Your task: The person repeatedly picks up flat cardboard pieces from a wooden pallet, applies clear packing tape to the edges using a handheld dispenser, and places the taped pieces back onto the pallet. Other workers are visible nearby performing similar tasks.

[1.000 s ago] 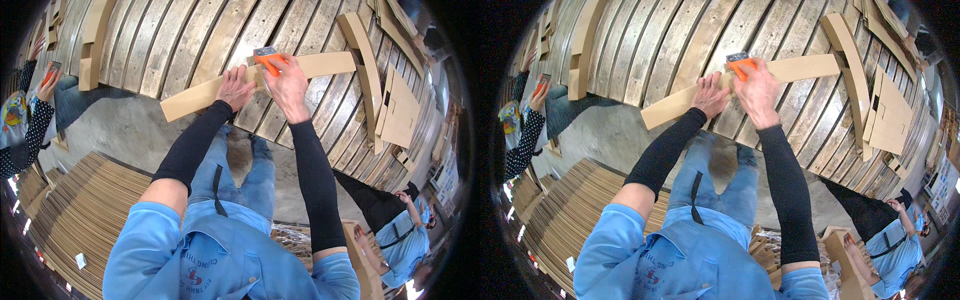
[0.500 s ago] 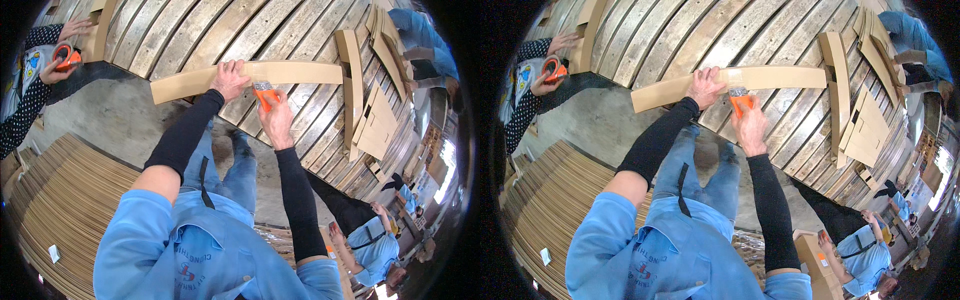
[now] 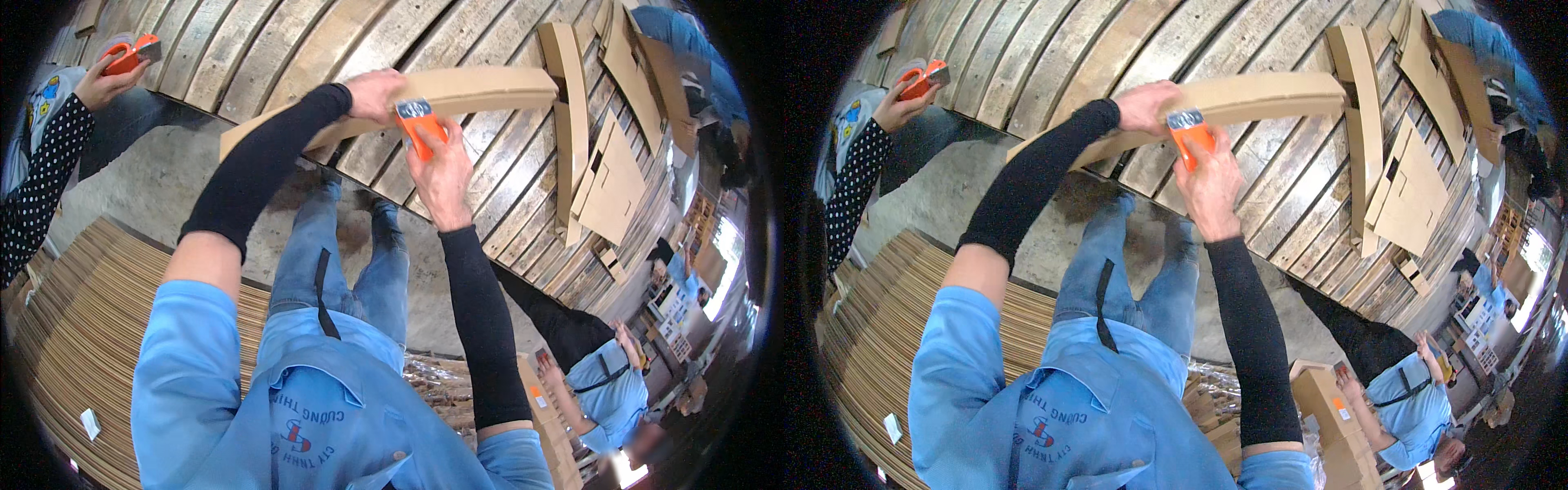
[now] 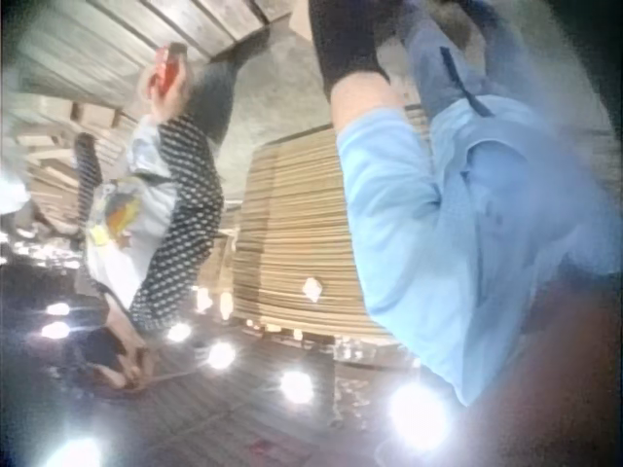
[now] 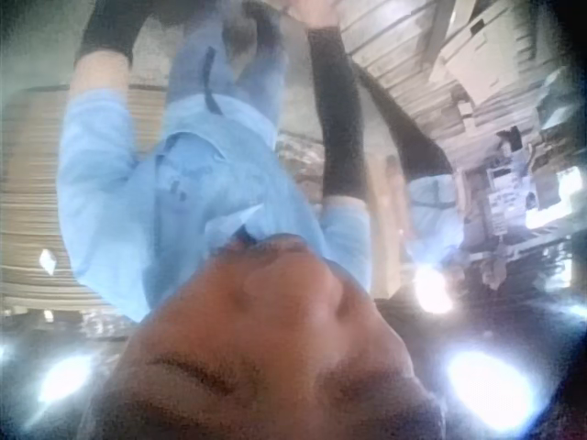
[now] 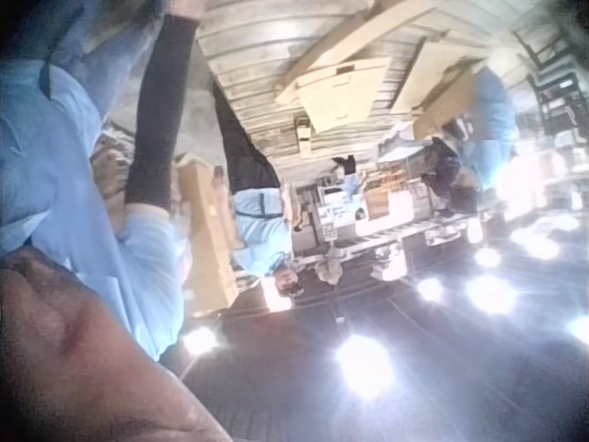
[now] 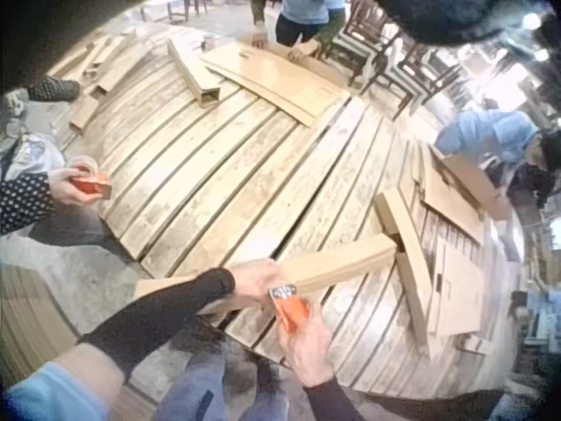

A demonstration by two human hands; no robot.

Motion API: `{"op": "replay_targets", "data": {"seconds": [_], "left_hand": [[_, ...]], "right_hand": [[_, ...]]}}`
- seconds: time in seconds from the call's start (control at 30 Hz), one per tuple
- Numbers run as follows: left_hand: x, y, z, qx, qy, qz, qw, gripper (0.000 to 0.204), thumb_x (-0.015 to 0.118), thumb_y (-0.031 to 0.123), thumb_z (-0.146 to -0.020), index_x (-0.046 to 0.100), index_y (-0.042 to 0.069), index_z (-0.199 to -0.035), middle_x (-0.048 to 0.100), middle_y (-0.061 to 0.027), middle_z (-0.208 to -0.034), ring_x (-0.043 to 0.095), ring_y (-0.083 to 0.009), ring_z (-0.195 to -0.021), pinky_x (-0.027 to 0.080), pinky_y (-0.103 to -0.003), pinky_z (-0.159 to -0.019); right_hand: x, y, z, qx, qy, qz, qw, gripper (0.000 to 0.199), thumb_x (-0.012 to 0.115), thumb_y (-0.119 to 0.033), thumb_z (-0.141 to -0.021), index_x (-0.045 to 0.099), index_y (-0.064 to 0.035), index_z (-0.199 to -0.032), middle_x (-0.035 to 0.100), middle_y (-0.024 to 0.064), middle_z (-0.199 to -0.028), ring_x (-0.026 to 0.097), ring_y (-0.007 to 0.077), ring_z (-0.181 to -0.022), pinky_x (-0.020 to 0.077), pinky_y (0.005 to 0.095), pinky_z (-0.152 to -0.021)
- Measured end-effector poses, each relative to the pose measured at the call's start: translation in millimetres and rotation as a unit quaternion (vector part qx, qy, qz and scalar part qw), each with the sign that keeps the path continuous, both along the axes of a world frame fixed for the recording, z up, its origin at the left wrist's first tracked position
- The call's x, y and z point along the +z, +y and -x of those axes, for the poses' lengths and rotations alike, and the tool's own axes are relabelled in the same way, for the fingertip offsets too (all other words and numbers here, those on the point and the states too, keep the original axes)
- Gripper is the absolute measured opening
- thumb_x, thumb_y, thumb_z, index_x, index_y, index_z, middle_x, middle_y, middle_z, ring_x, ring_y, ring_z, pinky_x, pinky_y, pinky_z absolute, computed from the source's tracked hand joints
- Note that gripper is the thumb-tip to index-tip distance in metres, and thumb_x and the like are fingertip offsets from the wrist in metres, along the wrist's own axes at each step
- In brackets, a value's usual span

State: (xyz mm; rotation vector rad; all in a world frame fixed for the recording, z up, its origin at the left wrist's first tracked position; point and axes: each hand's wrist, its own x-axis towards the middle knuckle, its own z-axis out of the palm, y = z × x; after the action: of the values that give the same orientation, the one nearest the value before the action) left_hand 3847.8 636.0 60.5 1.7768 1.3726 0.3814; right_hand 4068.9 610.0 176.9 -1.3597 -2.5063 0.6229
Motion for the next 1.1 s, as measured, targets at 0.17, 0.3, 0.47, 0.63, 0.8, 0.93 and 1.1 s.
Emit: {"op": "replay_targets", "data": {"seconds": [0.17,0.3,0.47,0.63,0.8,0.93,1.1], "left_hand": [[-2,-12,25,0.089,0.021,0.015,0.996,0.063,0.08,0.029,-0.075,0.059,0.001,-0.127,0.047,-0.0256,-0.148,0.05,-0.0397,-0.133,0.04,-0.046,-0.112],[-26,-54,-2,0.202,0.258,-0.202,0.923,0.042,0.071,0.04,-0.087,0.064,0.009,-0.115,0.054,-0.0199,-0.14,0.059,-0.0314,-0.122,0.043,-0.049,-0.104],[-6,-62,-13,0.161,0.328,-0.182,0.913,0.055,0.071,0.053,-0.084,0.065,0.012,-0.12,0.045,-0.0163,-0.144,0.044,-0.0342,-0.13,0.038,-0.051,-0.104],[-1,-62,-18,0.154,0.329,-0.136,0.922,0.058,0.072,0.054,-0.083,0.064,0.014,-0.123,0.046,-0.0149,-0.143,0.046,-0.0343,-0.129,0.04,-0.051,-0.103],[12,-44,-2,0.102,0.2,0.041,0.974,0.061,0.074,0.058,-0.081,0.067,0.008,-0.115,0.053,-0.0189,-0.141,0.059,-0.0368,-0.118,0.048,-0.047,-0.098],[-15,-47,-13,0.139,0.072,0.088,0.984,0.06,0.076,0.057,-0.078,0.071,0.006,-0.108,0.053,-0.0199,-0.147,0.053,-0.036,-0.131,0.043,-0.048,-0.107],[3,-86,-85,0.193,0.281,-0.194,0.92,0.042,0.077,0.04,-0.08,0.069,0.013,-0.112,0.044,-0.0095,-0.153,0.044,-0.0294,-0.136,0.035,-0.048,-0.108]], "right_hand": [[-10,15,29,0.006,0.007,-0.03,1.0,0.032,0.078,-0.018,-0.075,0.078,-0.0125,-0.107,0.061,0.0164,-0.127,0.071,0.0357,-0.092,0.0593,0.0423,-0.08],[-23,44,55,0.027,0.01,-0.031,0.999,0.031,0.075,-0.016,-0.073,0.078,-0.0139,-0.104,0.059,0.021,-0.123,0.07,0.0389,-0.085,0.0594,0.0464,-0.076],[-26,68,66,0.07,0.009,-0.051,0.996,0.026,0.073,-0.015,-0.073,0.078,-0.0088,-0.098,0.061,0.0224,-0.117,0.07,0.0393,-0.078,0.0597,0.0462,-0.072],[-18,35,22,0.065,0.015,-0.023,0.997,0.032,0.076,-0.015,-0.073,0.076,-0.0111,-0.105,0.059,0.0194,-0.122,0.07,0.0389,-0.086,0.059,0.0449,-0.076],[-23,2,-34,0.066,0.042,-0.006,0.997,0.037,0.077,-0.014,-0.073,0.075,-0.0131,-0.11,0.055,0.0182,-0.13,0.067,0.0376,-0.102,0.0568,0.0442,-0.085],[-34,8,-40,0.067,0.027,-0.033,0.997,0.04,0.079,-0.014,-0.072,0.075,-0.0145,-0.112,0.056,0.0172,-0.131,0.067,0.0359,-0.103,0.0568,0.0434,-0.085],[-33,26,-33,0.059,0.015,-0.01,0.998,0.037,0.077,-0.015,-0.073,0.076,-0.0133,-0.11,0.056,0.0181,-0.132,0.068,0.0352,-0.101,0.0573,0.0435,-0.084]]}}
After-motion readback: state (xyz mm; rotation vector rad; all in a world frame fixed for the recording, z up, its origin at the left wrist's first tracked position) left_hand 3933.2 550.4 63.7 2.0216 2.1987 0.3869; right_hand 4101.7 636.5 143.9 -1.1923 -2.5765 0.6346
